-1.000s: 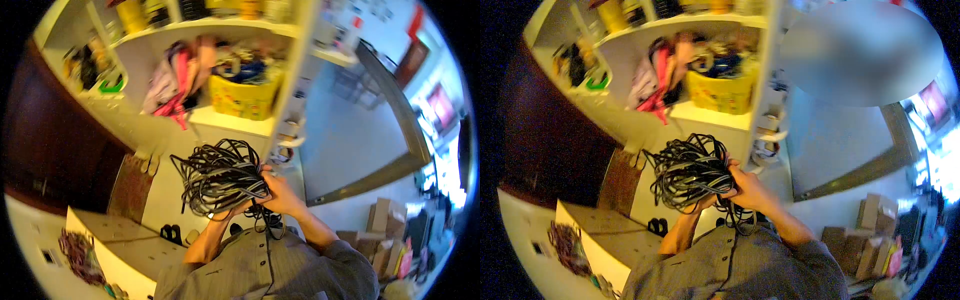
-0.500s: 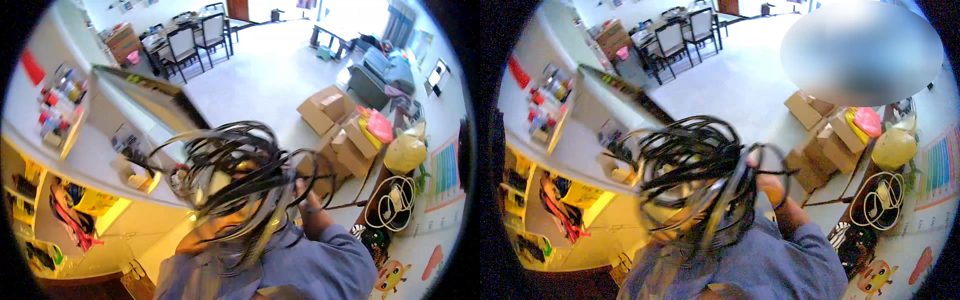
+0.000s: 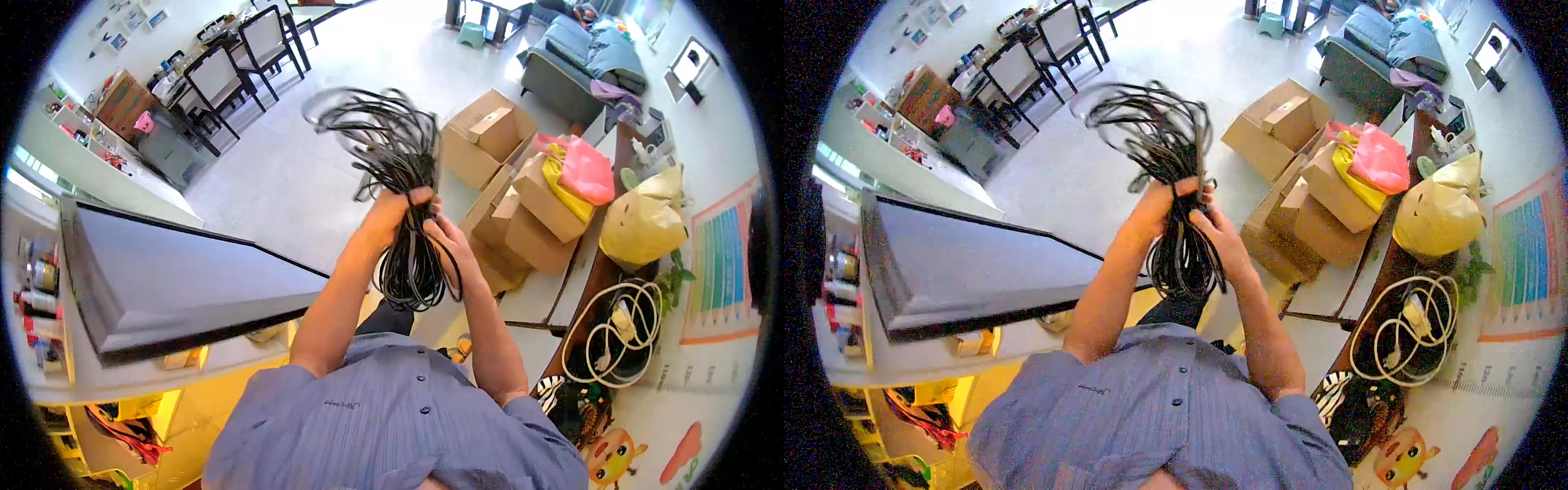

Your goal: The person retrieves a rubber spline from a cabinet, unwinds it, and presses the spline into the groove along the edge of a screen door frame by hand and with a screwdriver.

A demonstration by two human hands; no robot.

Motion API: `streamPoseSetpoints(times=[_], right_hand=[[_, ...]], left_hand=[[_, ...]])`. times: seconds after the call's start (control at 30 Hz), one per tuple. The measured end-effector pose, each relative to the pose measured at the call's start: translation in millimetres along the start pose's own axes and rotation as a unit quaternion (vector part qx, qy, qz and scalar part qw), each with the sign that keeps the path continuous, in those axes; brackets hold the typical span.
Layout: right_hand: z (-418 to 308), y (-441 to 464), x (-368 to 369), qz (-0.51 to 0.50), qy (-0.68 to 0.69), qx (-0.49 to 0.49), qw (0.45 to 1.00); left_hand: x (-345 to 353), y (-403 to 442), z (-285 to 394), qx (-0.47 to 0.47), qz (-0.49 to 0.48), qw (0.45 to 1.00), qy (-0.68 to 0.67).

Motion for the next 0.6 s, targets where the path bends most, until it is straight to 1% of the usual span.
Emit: streamPoseSetpoints(times=[0.03,0.07,0.1,0.13,0.2,0.23,0.27,0.3,0.33,0.37,0.4,0.43,0.47,0.53,0.57,0.6], right_hand=[[-1,14,-13,-0.006,-0.031,0.011,0.999],[-2,28,-24,-0.004,-0.026,0.017,1.000],[-2,44,-34,0.002,-0.054,0.001,0.999],[-1,61,-42,0.009,-0.081,-0.016,0.997],[2,87,-60,0.011,-0.095,0.000,0.995],[4,105,-70,0.007,-0.144,-0.008,0.990],[-3,128,-82,-0.001,-0.192,-0.019,0.981],[-9,140,-91,-0.014,-0.232,-0.010,0.973],[-16,143,-97,-0.011,-0.226,0.002,0.974],[-23,159,-103,-0.034,-0.220,0.006,0.975],[-35,179,-113,-0.061,-0.217,0.012,0.974],[-32,191,-121,-0.029,-0.198,0.005,0.980],[-33,201,-123,-0.030,-0.196,0.007,0.980],[-45,227,-130,0.035,-0.147,-0.045,0.988],[-54,241,-127,0.057,-0.143,-0.057,0.987],[-61,254,-122,0.050,-0.145,-0.056,0.987]], left_hand=[[-13,21,-1,0.004,0.000,1.000,-0.022],[-21,39,1,0.010,-0.002,0.999,-0.044],[-28,55,4,0.004,-0.002,0.997,-0.072],[-42,78,0,0.013,-0.047,0.993,-0.112],[-42,111,15,0.017,-0.059,0.988,-0.139],[-51,132,16,0.025,-0.069,0.986,-0.150],[-57,148,19,0.008,-0.055,0.989,-0.138],[-58,161,25,0.017,-0.087,0.985,-0.147],[-58,171,31,0.019,-0.119,0.981,-0.154],[-59,184,36,0.021,-0.111,0.983,-0.142],[-54,201,45,0.034,-0.129,0.982,-0.134],[-55,210,49,0.031,-0.128,0.983,-0.131],[-58,215,55,0.030,-0.128,0.983,-0.129],[-60,232,70,0.034,-0.127,0.984,-0.123],[-61,240,77,0.039,-0.131,0.984,-0.118],[-63,247,84,0.044,-0.127,0.984,-0.120]])
Point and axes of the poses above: each hand's wrist, its own y-axis towards the middle knuckle, its own x-axis out of the palm, z = x × y, the point moved 2 cm from there along y, towards the middle knuckle, and after that the axes turned 5 degrees about -y, right-handed, at the moved point
